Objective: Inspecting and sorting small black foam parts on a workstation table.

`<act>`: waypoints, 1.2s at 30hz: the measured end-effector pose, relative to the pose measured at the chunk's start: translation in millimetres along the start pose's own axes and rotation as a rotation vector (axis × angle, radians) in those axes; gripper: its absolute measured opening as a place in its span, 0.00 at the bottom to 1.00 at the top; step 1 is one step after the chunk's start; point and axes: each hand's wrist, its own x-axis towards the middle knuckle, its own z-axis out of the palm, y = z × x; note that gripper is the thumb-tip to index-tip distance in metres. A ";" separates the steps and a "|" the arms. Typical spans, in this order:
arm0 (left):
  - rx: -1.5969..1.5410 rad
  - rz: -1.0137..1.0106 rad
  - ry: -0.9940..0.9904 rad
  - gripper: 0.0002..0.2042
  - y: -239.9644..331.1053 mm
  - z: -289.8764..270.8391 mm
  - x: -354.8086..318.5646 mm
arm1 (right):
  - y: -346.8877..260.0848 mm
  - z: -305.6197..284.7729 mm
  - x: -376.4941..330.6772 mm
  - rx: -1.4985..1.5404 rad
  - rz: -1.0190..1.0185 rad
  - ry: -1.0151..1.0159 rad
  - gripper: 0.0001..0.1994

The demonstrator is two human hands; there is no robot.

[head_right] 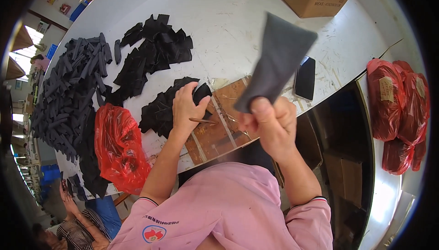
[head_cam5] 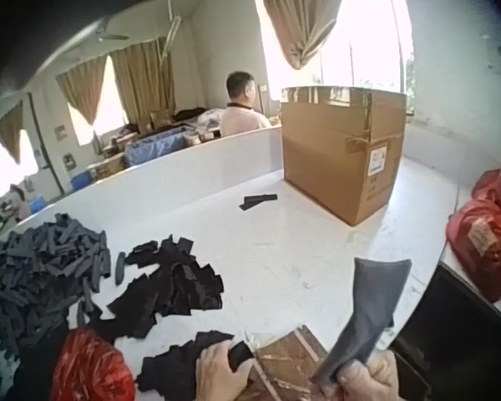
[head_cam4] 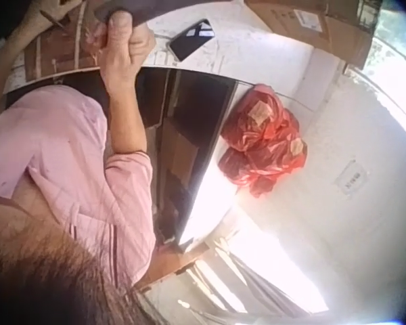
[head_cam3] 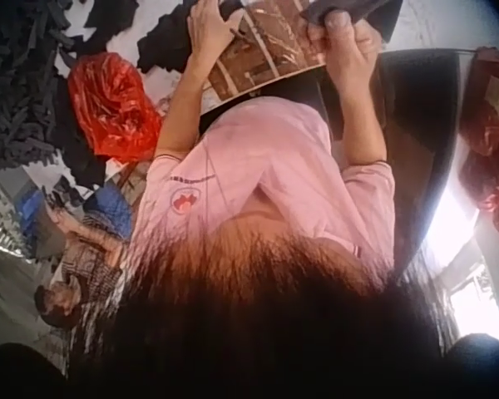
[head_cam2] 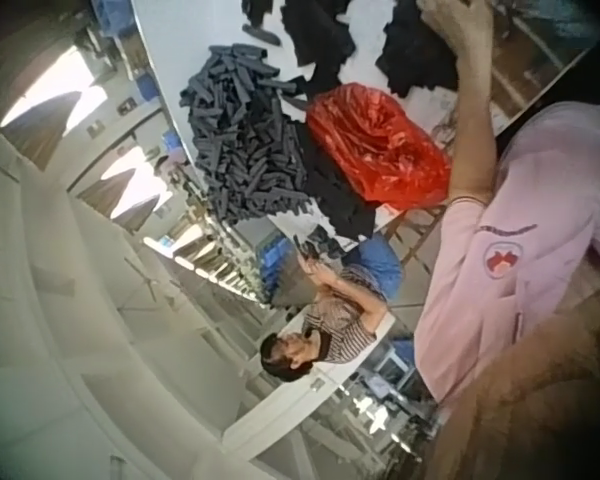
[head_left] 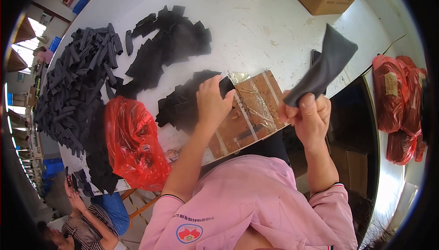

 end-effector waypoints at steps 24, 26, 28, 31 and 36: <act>-0.797 0.061 -0.516 0.04 20.1 -98.3 -41.0 | 59.7 61.3 -41.5 -0.099 0.376 -0.247 0.10; -0.875 -0.079 -0.316 0.06 21.0 -85.9 -53.2 | 66.8 61.2 -43.1 -0.253 0.234 -0.171 0.08; -0.827 -0.213 -0.152 0.07 33.2 -79.2 -66.9 | 71.9 58.7 -42.2 -0.596 -0.040 -0.073 0.06; -0.823 -0.367 0.016 0.08 37.9 -81.0 -84.3 | 76.1 54.2 -44.7 -0.794 -0.213 0.013 0.07; -0.989 -0.496 -0.146 0.08 55.2 -87.1 -91.4 | 82.6 45.9 -47.1 -0.873 -0.351 -0.023 0.10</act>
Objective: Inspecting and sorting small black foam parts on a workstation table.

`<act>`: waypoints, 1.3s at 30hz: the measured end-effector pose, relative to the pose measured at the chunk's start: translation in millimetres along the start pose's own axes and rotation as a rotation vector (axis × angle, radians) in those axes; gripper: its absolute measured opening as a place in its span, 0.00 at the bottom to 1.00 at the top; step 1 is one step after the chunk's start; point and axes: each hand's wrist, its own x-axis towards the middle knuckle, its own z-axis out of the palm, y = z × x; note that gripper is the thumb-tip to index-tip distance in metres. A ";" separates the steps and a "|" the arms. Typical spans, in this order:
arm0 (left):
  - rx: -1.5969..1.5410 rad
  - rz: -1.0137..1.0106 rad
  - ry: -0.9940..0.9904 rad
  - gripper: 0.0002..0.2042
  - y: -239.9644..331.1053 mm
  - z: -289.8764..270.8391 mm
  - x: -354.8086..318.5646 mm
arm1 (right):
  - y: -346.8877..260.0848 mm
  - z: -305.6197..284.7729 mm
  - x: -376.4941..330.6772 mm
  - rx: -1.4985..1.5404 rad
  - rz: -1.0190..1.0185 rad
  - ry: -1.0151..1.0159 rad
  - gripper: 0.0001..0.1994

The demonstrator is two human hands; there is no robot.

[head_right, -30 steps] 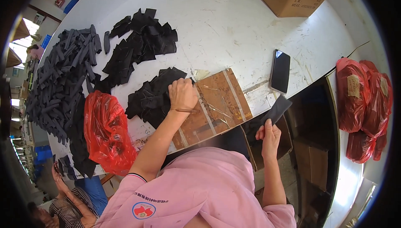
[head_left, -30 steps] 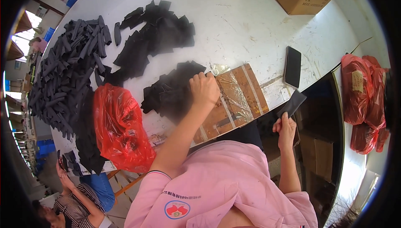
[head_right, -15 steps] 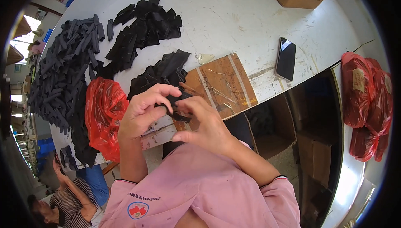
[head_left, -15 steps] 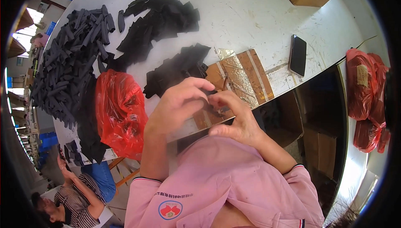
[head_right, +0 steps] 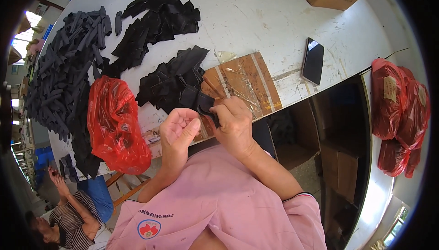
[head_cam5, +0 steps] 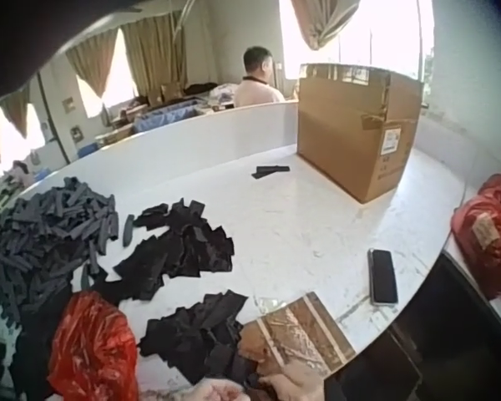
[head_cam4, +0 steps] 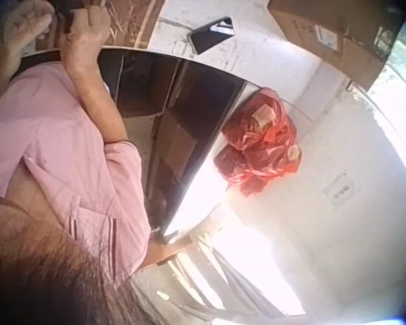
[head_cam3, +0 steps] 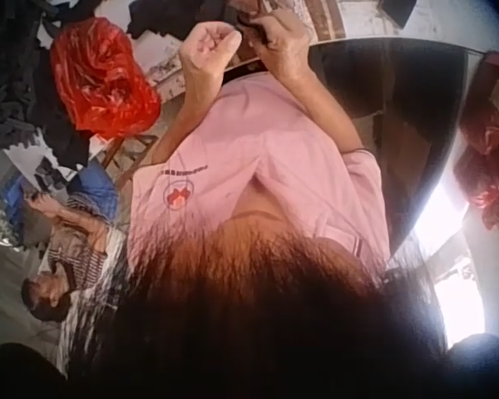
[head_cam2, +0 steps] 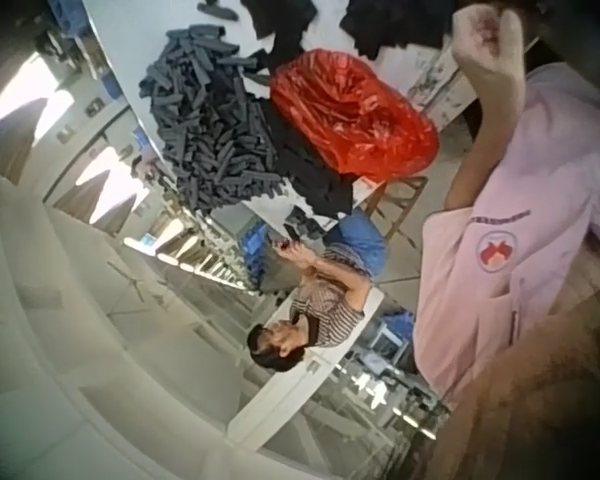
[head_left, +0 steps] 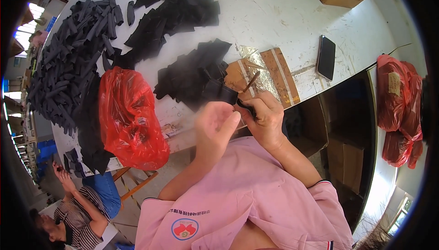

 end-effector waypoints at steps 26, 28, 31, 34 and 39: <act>0.640 0.519 0.118 0.04 -36.2 0.6 10.3 | -2.6 -9.9 -8.9 0.346 0.289 -0.257 0.10; 0.652 0.564 0.192 0.04 -39.2 -0.1 12.2 | -5.5 -2.4 -5.3 0.261 0.228 -0.266 0.09; 0.576 0.517 0.280 0.05 -48.0 5.5 13.1 | 1.2 11.4 -8.2 0.004 0.011 -0.156 0.07; -0.024 0.058 0.222 0.06 -45.7 1.9 17.9 | 9.1 19.3 -6.8 -0.118 -0.007 -0.064 0.06; -0.867 -0.316 -0.214 0.10 -19.7 -20.1 25.0 | -0.6 4.7 4.5 0.794 0.734 -0.205 0.03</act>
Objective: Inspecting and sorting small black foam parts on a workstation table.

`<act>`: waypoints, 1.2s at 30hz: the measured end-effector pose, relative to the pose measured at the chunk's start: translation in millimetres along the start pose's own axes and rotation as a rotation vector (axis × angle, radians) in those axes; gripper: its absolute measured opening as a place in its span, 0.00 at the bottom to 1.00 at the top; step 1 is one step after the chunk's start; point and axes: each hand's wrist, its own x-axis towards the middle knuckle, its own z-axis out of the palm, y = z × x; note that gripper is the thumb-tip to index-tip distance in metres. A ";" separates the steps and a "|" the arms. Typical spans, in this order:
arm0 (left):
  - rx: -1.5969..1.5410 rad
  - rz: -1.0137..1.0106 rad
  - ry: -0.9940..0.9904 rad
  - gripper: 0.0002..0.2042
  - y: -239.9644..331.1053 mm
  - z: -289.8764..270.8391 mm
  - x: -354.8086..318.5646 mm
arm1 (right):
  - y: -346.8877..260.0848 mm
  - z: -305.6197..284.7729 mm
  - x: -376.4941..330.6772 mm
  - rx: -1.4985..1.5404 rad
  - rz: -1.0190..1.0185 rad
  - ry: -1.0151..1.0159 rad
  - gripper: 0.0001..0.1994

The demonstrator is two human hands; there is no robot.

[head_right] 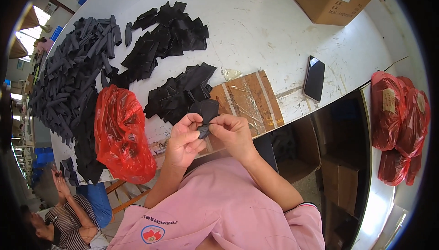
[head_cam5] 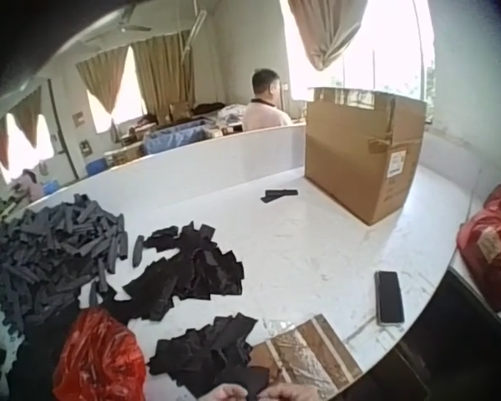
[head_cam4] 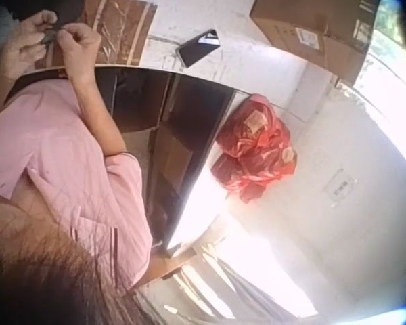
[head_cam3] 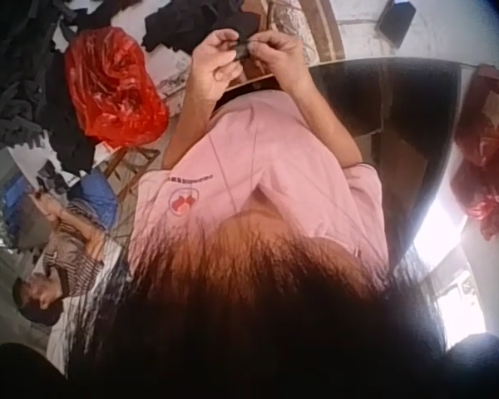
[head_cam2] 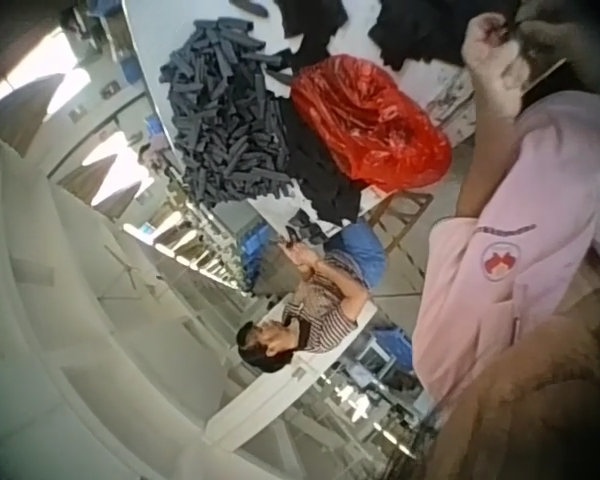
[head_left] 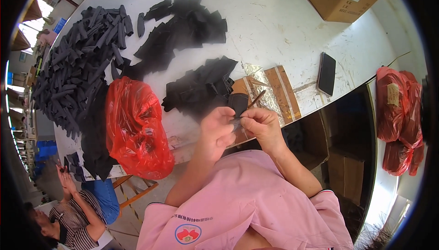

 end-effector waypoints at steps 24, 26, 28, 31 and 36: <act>0.722 0.385 0.347 0.21 -12.2 16.8 -7.6 | 4.7 -1.6 -13.8 0.004 -0.109 -0.012 0.07; 0.546 0.286 0.323 0.21 -2.3 10.6 -8.4 | 4.2 0.6 -13.8 -0.136 -0.176 0.008 0.08; 0.169 0.042 0.036 0.21 3.3 1.5 -9.0 | -0.3 1.8 -14.2 0.101 -0.033 -0.070 0.07; 0.007 -0.202 -0.062 0.25 10.1 17.8 -19.2 | 0.7 -0.3 -16.6 0.085 -0.037 -0.129 0.07; 0.285 0.028 -0.039 0.27 2.5 34.9 -28.9 | -4.7 -7.5 -7.5 0.104 -0.274 -0.205 0.06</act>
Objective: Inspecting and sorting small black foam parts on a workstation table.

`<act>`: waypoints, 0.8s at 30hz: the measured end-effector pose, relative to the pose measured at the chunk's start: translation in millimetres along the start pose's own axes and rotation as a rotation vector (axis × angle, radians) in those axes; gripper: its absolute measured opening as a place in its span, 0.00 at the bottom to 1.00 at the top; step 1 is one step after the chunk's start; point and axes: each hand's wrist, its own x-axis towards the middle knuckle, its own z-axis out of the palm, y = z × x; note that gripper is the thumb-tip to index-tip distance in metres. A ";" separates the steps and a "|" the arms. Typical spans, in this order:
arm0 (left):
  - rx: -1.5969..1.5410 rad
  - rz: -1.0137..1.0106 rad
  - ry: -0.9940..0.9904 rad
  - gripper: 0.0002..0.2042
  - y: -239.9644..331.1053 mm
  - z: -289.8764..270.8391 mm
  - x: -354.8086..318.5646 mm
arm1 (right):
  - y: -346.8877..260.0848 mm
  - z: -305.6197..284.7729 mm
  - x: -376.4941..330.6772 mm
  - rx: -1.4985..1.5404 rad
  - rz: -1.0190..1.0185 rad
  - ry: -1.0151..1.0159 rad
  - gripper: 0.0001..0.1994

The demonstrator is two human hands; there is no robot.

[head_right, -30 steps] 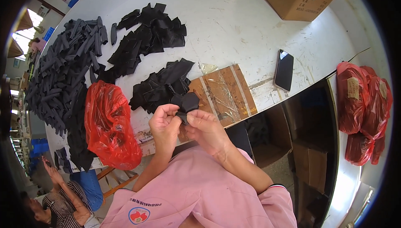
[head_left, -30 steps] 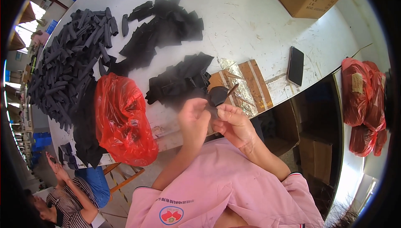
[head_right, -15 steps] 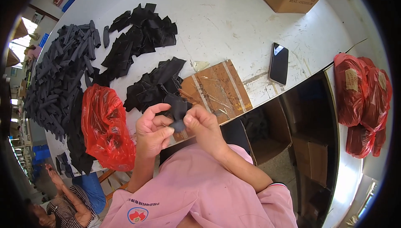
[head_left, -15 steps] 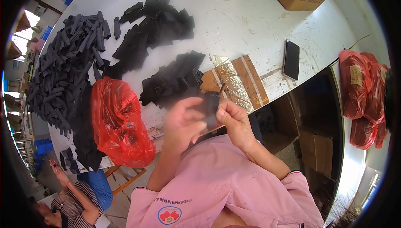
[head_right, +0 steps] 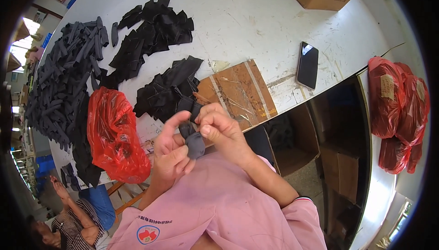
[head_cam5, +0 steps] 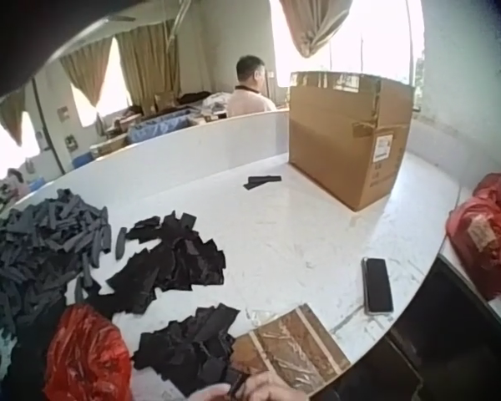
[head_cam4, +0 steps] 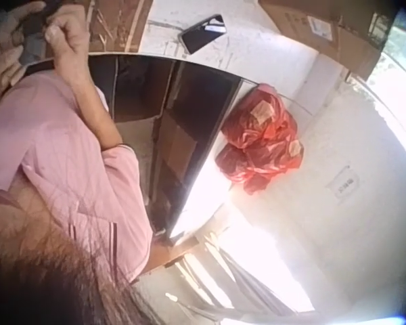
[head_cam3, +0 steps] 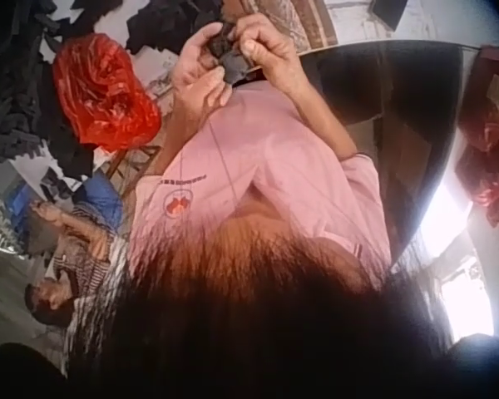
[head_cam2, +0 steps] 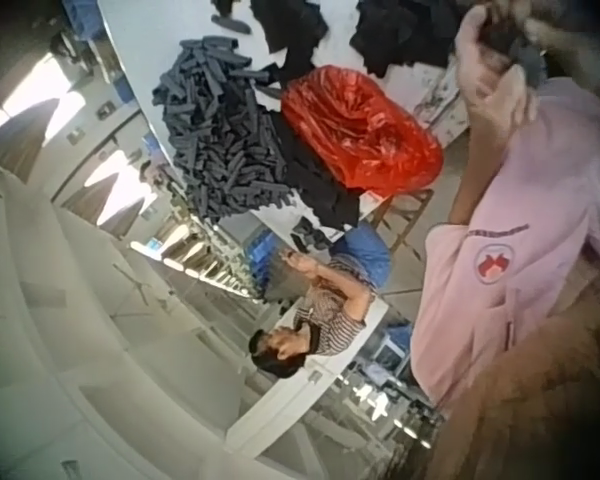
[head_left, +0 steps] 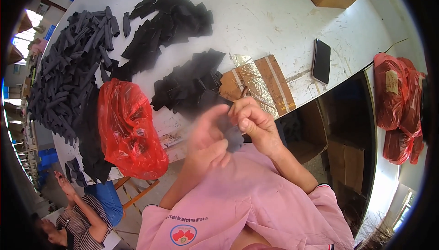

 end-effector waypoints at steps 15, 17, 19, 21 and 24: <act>-0.143 0.210 -0.051 0.06 23.2 49.5 29.9 | -91.6 3.7 27.6 -0.381 -0.075 0.126 0.05; -0.415 0.068 -0.300 0.08 33.8 48.3 34.7 | -93.8 0.6 35.5 -0.358 0.024 0.058 0.09; -0.774 -0.107 -0.618 0.14 40.5 48.8 41.7 | -96.9 -0.2 43.0 -0.284 0.074 0.017 0.10; -0.760 -0.122 -0.507 0.14 36.1 35.1 51.7 | -91.5 -3.0 51.1 -0.082 0.190 -0.018 0.12; -0.729 -0.212 -0.159 0.15 5.7 -9.2 68.2 | -33.8 -32.2 46.8 -0.054 0.393 -0.018 0.13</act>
